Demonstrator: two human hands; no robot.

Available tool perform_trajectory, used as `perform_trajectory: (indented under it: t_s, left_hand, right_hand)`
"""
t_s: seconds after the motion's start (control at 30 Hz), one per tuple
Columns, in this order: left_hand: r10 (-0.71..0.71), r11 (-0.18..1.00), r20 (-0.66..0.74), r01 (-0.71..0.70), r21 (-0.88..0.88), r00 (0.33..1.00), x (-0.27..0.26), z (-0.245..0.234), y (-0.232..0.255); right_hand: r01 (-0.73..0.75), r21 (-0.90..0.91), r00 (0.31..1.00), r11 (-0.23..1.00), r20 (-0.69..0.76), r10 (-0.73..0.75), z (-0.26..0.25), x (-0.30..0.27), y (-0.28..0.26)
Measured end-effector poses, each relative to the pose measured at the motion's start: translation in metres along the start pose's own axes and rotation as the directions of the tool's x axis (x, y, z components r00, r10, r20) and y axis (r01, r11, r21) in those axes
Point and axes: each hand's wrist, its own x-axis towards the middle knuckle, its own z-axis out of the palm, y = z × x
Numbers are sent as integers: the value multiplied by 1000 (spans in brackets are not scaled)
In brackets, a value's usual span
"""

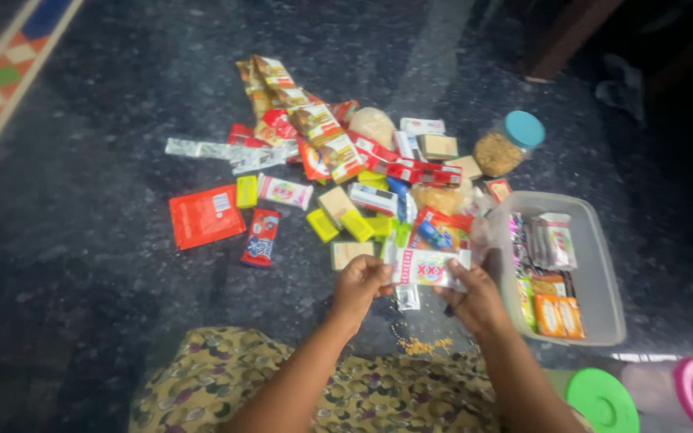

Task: The person sits on a dark tiled floor and sorts a large pile of small packaged goods, including snack packets and a jar of grains. They pick up items one by one, examine them, and place them into a clear plastic container to the right.

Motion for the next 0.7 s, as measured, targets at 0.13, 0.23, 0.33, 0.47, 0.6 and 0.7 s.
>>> perform_trajectory:
  t_s: [0.13,0.23,0.33,0.47,0.6,0.7]
  left_hand:
    - [-60,997,61,58,48,996,-13,5,10]
    - [-58,982,90,41,186,994,-17,4,20]
    - [75,950,131,-111,291,988,-17,2,19]
    - [250,899,242,-318,300,937,-19,-4,9]
    - [281,889,195,-331,316,940,-24,0,10]
    - [171,966,137,-194,172,976,-23,7,19]
  right_hand:
    - [23,122,1000,992,-20,-21,11,-22,10]
    - [13,80,999,997,-39,-10,23,-29,8]
    - [79,-133,992,988,-90,-91,26,-27,4]
    - [373,-871,809,319,137,-572,29,-36,-6]
    - [335,-936,746,103,197,-636,38,-45,-12]
    - [283,-912,784,296,43,-619,40,-37,-2]
